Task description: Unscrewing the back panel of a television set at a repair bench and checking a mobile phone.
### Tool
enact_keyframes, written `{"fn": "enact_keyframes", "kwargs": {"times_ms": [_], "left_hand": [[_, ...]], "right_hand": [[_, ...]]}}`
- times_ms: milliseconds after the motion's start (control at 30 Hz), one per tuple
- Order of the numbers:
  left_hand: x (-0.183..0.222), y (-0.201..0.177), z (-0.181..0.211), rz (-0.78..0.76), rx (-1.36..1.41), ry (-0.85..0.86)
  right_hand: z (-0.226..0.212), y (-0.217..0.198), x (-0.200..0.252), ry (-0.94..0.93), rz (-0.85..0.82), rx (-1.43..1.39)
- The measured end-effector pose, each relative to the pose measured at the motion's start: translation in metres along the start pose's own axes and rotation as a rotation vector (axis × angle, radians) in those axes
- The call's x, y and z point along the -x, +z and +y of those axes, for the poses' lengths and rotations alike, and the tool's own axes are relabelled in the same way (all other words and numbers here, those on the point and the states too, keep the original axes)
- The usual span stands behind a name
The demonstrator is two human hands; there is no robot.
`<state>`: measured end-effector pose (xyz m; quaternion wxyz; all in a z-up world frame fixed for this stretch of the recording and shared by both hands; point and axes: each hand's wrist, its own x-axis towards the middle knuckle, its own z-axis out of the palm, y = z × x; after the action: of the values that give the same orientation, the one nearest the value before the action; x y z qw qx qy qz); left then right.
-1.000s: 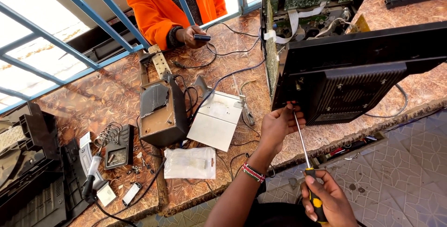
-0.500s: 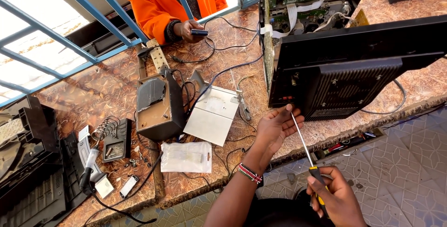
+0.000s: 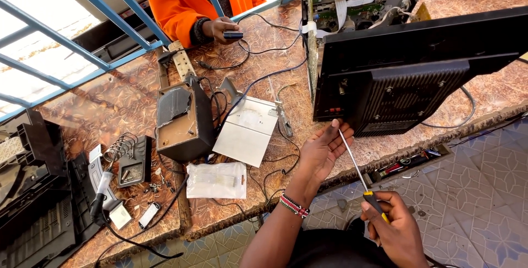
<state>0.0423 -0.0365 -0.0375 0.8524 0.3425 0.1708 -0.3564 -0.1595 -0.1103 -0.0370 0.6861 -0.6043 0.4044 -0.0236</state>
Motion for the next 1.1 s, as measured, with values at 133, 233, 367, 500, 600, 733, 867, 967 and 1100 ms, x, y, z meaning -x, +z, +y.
{"fn": "enact_keyframes", "kwargs": {"times_ms": [133, 233, 367, 500, 600, 733, 867, 967, 1100], "left_hand": [[0.006, 0.002, -0.003, 0.006, 0.011, 0.055], [0.013, 0.004, 0.001, -0.021, -0.117, 0.127], [0.015, 0.0, 0.0, -0.059, -0.137, 0.149], [0.015, -0.001, 0.001, -0.064, -0.257, 0.138], [0.008, -0.003, -0.003, -0.073, -0.293, 0.184], [0.01, 0.006, 0.005, -0.073, -0.333, 0.22], [0.008, 0.009, 0.008, -0.044, -0.402, 0.203], [0.001, 0.007, 0.007, -0.055, -0.392, 0.192], [-0.002, 0.007, 0.009, -0.044, -0.394, 0.176]], "right_hand": [[0.006, 0.001, -0.002, -0.004, -0.037, -0.023], [-0.006, 0.004, 0.004, 0.026, 0.028, 0.084], [0.03, 0.0, -0.014, -0.075, -0.084, -0.06], [0.039, 0.006, -0.021, -0.078, -0.187, -0.323], [0.03, 0.014, -0.014, -0.018, -0.257, -0.46], [0.023, 0.023, -0.014, 0.041, -0.257, -0.488], [0.02, 0.027, -0.012, 0.024, -0.27, -0.518], [0.013, 0.029, -0.011, 0.046, -0.254, -0.51], [0.014, 0.029, -0.014, 0.065, -0.25, -0.513]]}}
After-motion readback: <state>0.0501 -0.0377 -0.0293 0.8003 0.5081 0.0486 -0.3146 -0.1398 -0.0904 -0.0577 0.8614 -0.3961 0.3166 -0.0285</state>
